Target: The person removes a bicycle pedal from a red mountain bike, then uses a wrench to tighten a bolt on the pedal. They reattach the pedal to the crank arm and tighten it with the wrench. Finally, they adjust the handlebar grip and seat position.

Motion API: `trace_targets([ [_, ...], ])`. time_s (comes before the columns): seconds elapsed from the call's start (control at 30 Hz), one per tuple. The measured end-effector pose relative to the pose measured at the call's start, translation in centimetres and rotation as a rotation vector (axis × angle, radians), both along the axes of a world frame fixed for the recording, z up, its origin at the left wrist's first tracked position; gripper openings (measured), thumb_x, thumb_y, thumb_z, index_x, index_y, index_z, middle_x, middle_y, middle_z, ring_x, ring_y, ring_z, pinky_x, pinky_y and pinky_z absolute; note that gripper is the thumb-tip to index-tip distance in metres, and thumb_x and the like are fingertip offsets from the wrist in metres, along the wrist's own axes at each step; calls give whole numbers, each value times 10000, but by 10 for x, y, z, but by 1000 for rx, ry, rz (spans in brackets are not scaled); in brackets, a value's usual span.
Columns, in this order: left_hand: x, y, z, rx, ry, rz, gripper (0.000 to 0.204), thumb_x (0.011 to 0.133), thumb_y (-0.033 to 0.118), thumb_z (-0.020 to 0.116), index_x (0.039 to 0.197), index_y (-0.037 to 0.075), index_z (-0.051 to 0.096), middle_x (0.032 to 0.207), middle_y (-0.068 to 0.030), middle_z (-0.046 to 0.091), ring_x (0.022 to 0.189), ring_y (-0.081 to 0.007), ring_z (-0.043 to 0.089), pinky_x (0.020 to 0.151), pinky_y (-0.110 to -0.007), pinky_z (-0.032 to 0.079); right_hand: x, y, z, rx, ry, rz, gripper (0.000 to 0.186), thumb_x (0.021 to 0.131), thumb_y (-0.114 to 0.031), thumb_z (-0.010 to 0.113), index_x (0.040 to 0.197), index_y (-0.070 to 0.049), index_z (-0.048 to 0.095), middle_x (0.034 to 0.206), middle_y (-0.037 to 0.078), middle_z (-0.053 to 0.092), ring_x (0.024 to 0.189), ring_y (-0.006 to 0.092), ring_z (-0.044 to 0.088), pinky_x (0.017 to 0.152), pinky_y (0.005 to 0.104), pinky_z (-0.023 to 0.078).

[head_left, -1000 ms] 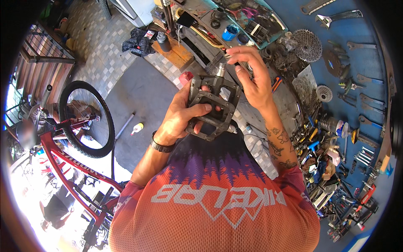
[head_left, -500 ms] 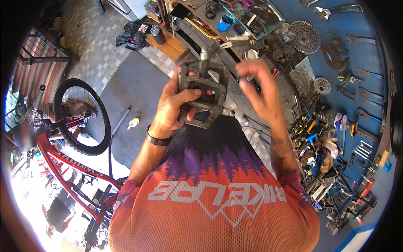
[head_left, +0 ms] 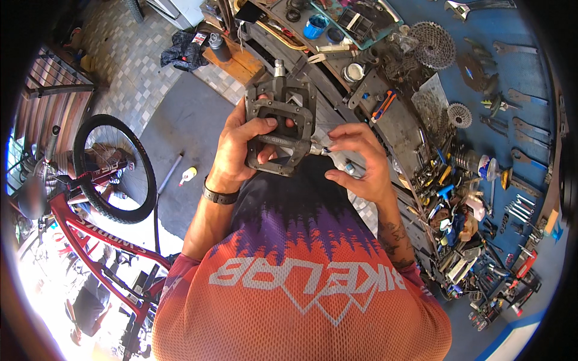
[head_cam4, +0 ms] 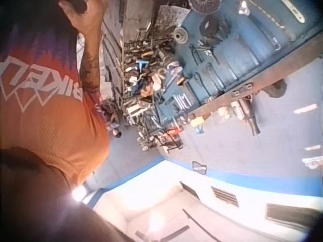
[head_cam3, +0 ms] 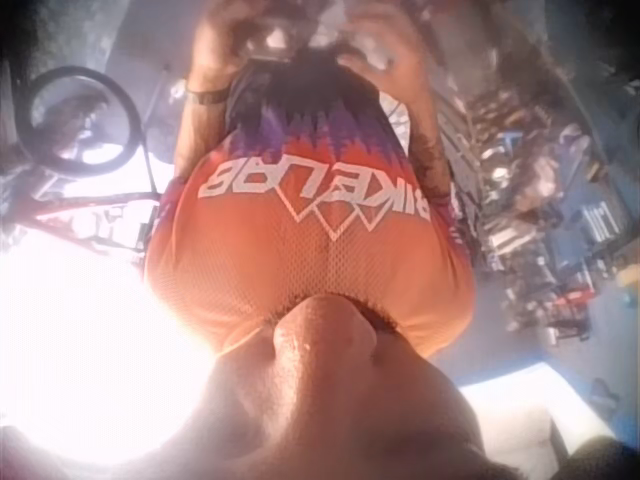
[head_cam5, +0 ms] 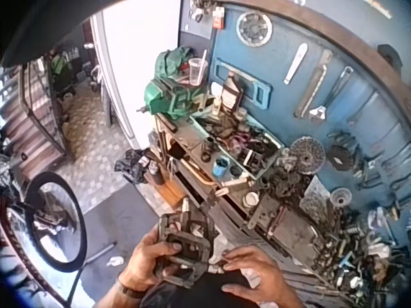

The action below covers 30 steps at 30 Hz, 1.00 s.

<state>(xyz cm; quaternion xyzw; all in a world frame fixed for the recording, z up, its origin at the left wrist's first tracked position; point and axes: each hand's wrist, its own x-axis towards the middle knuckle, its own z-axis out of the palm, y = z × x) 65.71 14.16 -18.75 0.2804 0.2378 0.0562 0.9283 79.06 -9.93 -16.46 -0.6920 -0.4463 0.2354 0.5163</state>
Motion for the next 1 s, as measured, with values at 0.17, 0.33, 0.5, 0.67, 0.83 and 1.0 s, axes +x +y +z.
trace_targets([
  [0.17, 0, -3, 1, 2, -6, -10, 463, 928, -26, 580, 1364, 17, 429, 1055, -240, 714, 503, -178, 600, 391, -242, 431, 3, 2, -11, 231, 519, -34, 389, 924, -251, 784, 1213, -58, 609, 1361, 168, 591, 1235, 289, 604, 1043, 454, 480],
  [0.33, -2, -9, 6, 17, 0, -131, 481, 904, -35, 615, 1356, -6, 454, 1052, -235, 727, 528, -162, 621, 383, -227, 427, 18, 27, -7, 215, 667, -137, 527, 1050, -432, 493, 1329, 7, 579, 1439, 162, 578, 1265, 235, 567, 1089, 417, 407],
  [0.5, -4, -15, 13, 61, 31, -239, 603, 889, -34, 610, 1466, -21, 434, 1045, -246, 730, 527, -168, 626, 364, -212, 428, 46, 53, 2, 160, 343, -86, 463, 1061, -370, 472, 1279, 4, 636, 1424, 129, 598, 1252, 216, 562, 1038, 373, 398],
  [0.67, -5, -17, 17, 86, 8, -261, 595, 872, -19, 630, 1434, -35, 435, 1032, -239, 731, 506, -157, 609, 359, -209, 417, 55, 65, 7, 97, 121, -6, 353, 1088, -240, 473, 1225, 9, 682, 1370, 129, 605, 1260, 224, 587, 1078, 374, 445],
  [0.83, -6, -15, 18, 79, 14, -243, 589, 865, -26, 621, 1425, -31, 437, 1031, -238, 728, 492, -147, 596, 356, -210, 409, 55, 69, 6, 98, 50, 7, 310, 1084, -199, 509, 1190, 22, 699, 1330, 139, 609, 1247, 252, 598, 1099, 392, 447],
  [1.0, -5, -10, 18, 49, -11, -251, 543, 876, -23, 653, 1382, -6, 456, 1021, -224, 743, 534, -139, 622, 374, -218, 417, 63, 73, 3, 65, -308, 29, 291, 1069, -175, 507, 1158, -17, 734, 1347, 125, 628, 1182, 236, 618, 1007, 375, 454],
])
